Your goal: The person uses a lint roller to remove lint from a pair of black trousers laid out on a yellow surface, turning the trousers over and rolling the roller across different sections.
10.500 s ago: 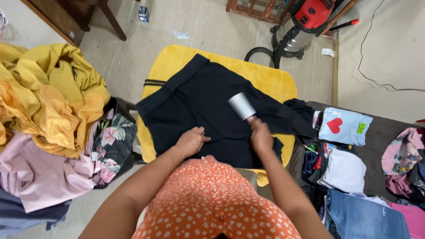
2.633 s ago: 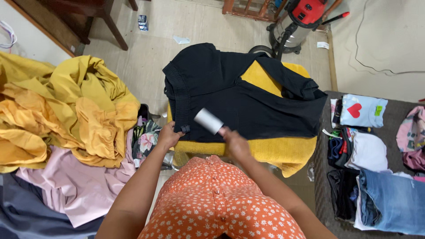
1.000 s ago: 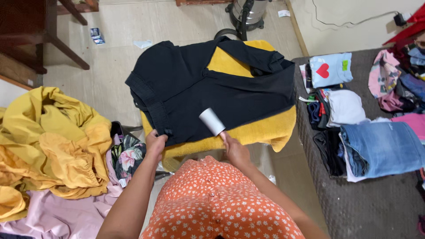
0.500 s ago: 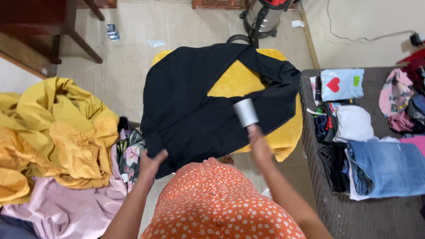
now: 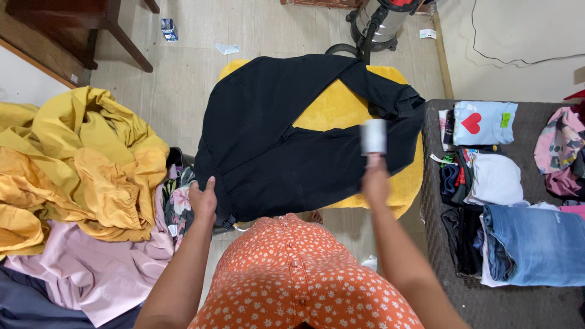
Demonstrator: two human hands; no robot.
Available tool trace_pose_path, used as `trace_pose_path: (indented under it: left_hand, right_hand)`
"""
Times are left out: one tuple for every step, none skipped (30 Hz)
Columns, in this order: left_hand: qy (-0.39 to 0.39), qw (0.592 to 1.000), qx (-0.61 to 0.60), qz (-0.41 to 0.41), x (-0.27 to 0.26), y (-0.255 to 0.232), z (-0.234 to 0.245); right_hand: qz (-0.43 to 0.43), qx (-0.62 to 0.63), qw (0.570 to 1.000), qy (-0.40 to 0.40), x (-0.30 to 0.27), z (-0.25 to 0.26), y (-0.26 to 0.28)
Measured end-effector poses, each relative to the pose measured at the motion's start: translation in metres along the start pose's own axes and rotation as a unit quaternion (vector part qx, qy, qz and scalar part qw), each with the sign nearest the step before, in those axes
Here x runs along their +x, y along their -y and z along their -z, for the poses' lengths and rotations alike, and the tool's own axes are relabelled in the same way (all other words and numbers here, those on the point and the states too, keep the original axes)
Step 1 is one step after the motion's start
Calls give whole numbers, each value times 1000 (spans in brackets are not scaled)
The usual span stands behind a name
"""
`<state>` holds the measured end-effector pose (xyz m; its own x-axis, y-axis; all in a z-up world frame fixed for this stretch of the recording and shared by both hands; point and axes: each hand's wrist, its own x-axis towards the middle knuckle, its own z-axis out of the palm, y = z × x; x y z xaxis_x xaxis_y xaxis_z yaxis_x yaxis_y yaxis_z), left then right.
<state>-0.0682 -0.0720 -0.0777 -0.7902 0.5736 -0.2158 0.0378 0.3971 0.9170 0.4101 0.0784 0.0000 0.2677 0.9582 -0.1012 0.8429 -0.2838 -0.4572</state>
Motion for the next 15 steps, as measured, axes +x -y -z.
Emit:
trace_pose_path:
  left_hand:
    - [-20, 998, 50, -34, -3, -1, 0]
    - [-17, 996, 86, -26, -8, -6, -1]
    - [-13, 992, 124, -17, -14, -15, -2]
    - [-8, 987, 161, -8, -24, -26, -2]
    - [-10, 982, 176, -64, -32, -42, -1]
    - [-11, 974, 190, -120, -42, -59, -1]
    - [-11, 963, 203, -176, -52, -78, -1]
    - [2, 953, 225, -202, -63, -97, 0]
    - [16, 942, 246, -228, -77, -114, 2]
    - [30, 930, 267, -253, -88, -130, -1]
    - [72, 926, 254, -269, -96, -145, -7]
    - [114, 921, 241, -285, -101, -158, -16]
    - [157, 913, 227, -300, -104, -168, -26]
    - [184, 905, 216, -316, -106, -175, -40]
    - [212, 896, 206, -332, -106, -181, -56]
  right_hand:
    - [-7, -26, 998, 60, -21, -19, 17]
    - [102, -95, 988, 61, -46, -36, 35]
    - [202, -39, 976, 64, -74, -47, 48]
    - [267, -18, 958, 105, -103, -52, 57]
    - [330, 7, 933, 144, -121, -51, 66]
    - [315, -6, 937, 150, -122, -41, 69]
    - [299, -18, 941, 155, -117, -31, 69]
    - [284, -31, 945, 161, -107, -24, 71]
    - [243, -44, 959, 136, -87, -16, 70]
    - [201, -57, 972, 111, -64, -4, 64]
    - [157, -52, 983, 73, -43, 7, 57]
    - [113, -48, 992, 35, -25, 15, 51]
    - [93, -44, 994, 23, -13, 19, 47]
    - [72, -40, 997, 11, -2, 21, 44]
    - [50, -36, 998, -2, 2, 22, 41]
